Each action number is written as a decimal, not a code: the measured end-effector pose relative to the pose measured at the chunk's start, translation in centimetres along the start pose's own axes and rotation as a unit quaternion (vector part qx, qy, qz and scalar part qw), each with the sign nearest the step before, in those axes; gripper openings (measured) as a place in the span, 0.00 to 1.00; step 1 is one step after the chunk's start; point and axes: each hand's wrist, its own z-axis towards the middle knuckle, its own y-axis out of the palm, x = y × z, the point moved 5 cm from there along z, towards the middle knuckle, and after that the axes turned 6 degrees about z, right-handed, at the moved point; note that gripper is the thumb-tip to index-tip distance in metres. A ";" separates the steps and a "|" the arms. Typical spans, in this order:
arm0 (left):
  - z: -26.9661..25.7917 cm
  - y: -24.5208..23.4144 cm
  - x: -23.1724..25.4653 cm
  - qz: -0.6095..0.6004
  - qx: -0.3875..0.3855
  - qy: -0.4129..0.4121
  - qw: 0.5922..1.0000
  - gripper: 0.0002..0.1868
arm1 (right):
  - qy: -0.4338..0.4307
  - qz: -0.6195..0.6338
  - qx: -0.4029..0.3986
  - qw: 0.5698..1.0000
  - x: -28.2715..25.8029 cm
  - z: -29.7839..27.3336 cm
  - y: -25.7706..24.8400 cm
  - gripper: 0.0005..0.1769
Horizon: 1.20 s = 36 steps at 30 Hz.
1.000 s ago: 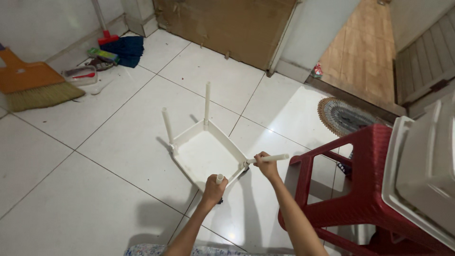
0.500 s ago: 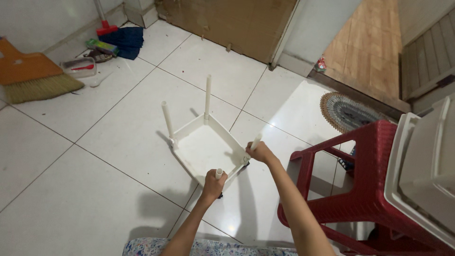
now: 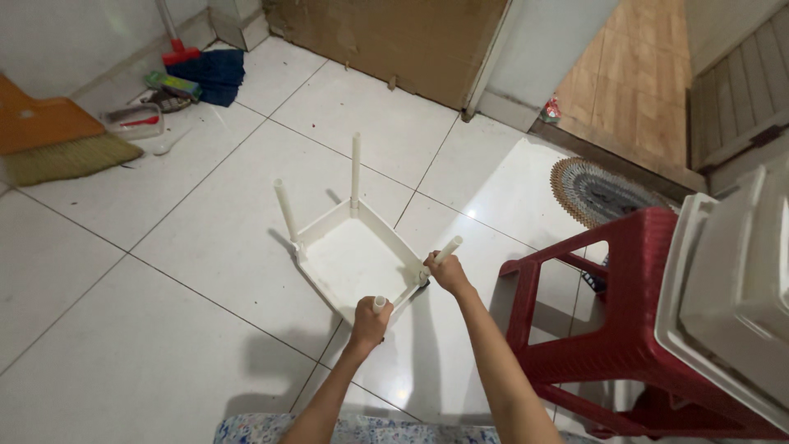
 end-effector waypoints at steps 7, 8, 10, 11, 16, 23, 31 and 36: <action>0.6 -0.1 -0.9 0.012 0.005 0.001 1.000 0.19 | -0.187 0.079 -0.044 0.978 -8.7 -1.4 -5.8 0.14; 0.5 0.0 -1.0 0.005 0.002 -0.006 1.000 0.19 | -0.204 0.153 -0.064 0.965 -9.8 -1.4 -6.8 0.14; 0.2 0.0 -1.1 -0.008 -0.005 -0.020 1.000 0.20 | -0.195 0.208 -0.097 0.954 -11.2 -1.3 -7.4 0.17; 0.0 -0.2 -1.0 -0.008 0.001 -0.018 1.000 0.20 | -0.170 0.190 -0.111 0.961 -11.6 -1.2 -7.1 0.21; 0.1 0.1 -0.3 -0.015 0.002 -0.032 0.999 0.17 | -0.123 0.277 -0.078 0.950 -11.7 -0.1 -5.6 0.29; 0.0 0.1 -0.5 0.011 -0.017 -0.031 0.999 0.17 | -0.217 0.311 -0.001 0.925 -10.0 0.3 -3.4 0.24; -0.1 0.7 -0.5 0.001 -0.020 -0.020 1.000 0.17 | -0.206 0.360 0.067 0.907 -7.3 -0.9 -5.5 0.21; 0.0 0.7 -0.4 0.021 -0.022 0.015 0.999 0.18 | -0.201 0.342 0.038 0.917 -8.1 -0.6 -2.9 0.22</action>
